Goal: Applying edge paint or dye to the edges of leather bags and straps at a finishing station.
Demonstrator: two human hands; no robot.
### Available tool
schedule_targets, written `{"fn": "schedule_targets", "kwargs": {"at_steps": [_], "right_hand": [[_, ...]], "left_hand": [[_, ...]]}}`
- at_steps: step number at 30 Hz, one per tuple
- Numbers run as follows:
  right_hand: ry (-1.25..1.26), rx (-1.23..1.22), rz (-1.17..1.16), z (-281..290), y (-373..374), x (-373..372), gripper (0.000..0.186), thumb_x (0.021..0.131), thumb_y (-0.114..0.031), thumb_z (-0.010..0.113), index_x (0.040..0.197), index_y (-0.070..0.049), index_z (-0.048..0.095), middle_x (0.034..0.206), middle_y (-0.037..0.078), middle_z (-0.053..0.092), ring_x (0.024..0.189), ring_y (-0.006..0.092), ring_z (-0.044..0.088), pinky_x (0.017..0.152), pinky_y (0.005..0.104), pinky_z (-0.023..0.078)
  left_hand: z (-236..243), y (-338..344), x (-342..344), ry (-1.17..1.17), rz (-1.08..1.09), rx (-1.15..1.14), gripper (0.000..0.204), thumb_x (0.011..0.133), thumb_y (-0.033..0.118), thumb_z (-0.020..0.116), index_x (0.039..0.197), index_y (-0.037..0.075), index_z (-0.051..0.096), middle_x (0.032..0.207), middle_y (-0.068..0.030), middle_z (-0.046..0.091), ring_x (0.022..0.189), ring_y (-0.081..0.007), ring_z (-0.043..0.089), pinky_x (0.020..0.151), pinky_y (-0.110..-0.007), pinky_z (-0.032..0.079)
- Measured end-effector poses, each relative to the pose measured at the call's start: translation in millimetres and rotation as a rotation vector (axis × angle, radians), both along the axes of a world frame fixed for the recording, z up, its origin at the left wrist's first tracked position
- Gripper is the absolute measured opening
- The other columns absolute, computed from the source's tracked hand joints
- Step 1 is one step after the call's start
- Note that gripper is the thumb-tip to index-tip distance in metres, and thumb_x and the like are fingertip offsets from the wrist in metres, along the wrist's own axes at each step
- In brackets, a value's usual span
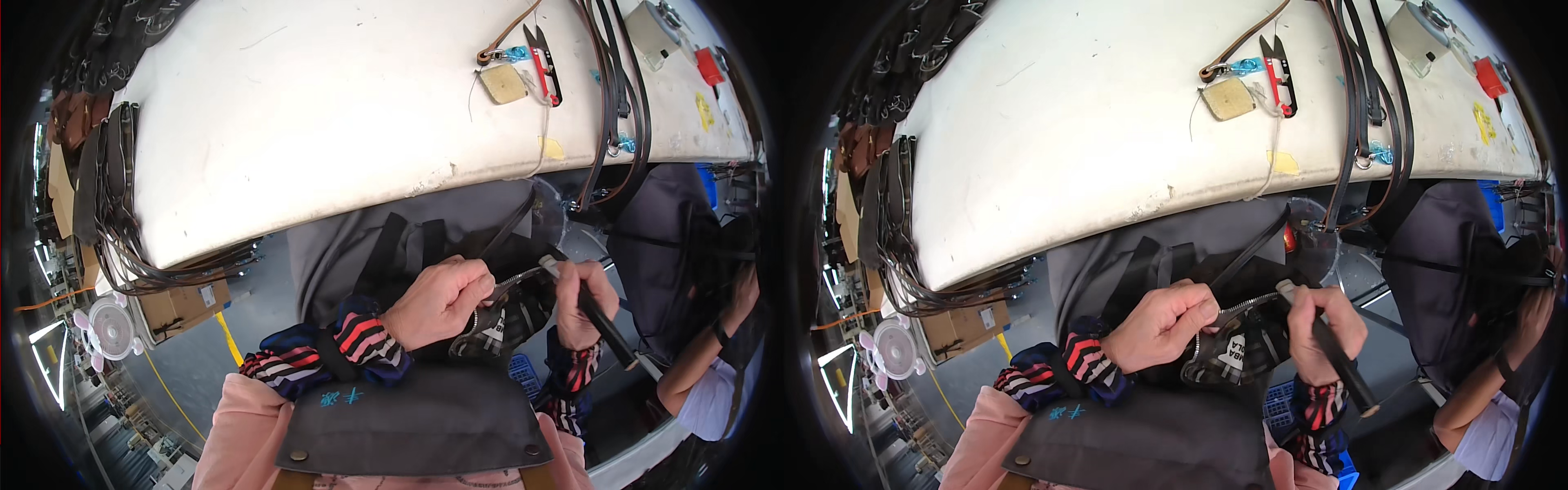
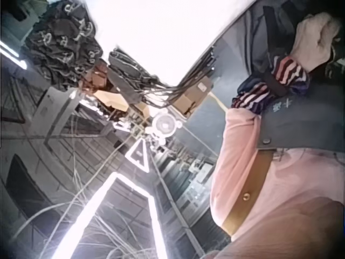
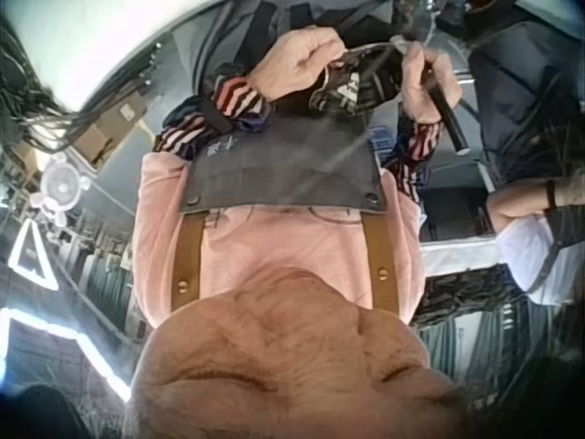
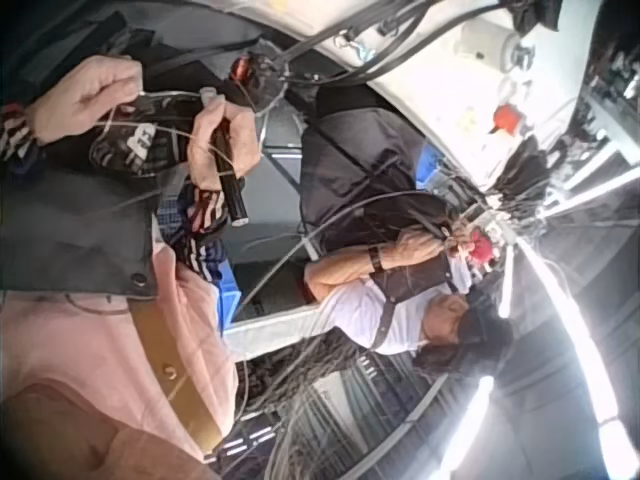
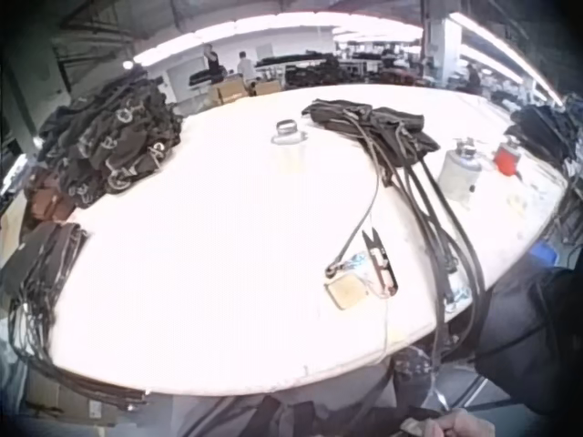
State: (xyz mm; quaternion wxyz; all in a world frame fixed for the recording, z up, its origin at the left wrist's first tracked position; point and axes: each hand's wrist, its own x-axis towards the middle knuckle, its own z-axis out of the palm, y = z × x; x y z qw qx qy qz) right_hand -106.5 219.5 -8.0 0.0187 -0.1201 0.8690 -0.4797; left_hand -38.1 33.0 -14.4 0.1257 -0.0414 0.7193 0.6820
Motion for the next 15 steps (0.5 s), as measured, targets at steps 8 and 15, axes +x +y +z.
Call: {"fn": "schedule_targets", "kwargs": {"at_steps": [8,15], "right_hand": [[0.028,-0.134,0.325,19,-16,19,0.010,0.069,-0.002,0.064,0.076,-0.006,0.057,0.063,0.006,0.058,0.054,0.0155,0.057,0.053,0.0255,0.044],[-0.087,0.117,0.068,9,-5,4,0.010,0.070,0.002,0.061,0.071,-0.005,0.054,0.059,0.006,0.055,0.053,0.0099,0.053,0.050,0.0204,0.041]], "left_hand": [[-2,0,1,0.008,-0.005,-0.022,0.020,0.090,0.013,0.044,0.076,-0.001,0.049,0.066,-0.0066,0.049,0.066,-0.0148,0.047,0.062,-0.027,0.040],[1,2,2,0.034,-0.011,-0.030,0.023,0.090,0.015,0.044,0.074,0.000,0.048,0.063,-0.0060,0.049,0.065,-0.0168,0.046,0.061,-0.028,0.040]]}}
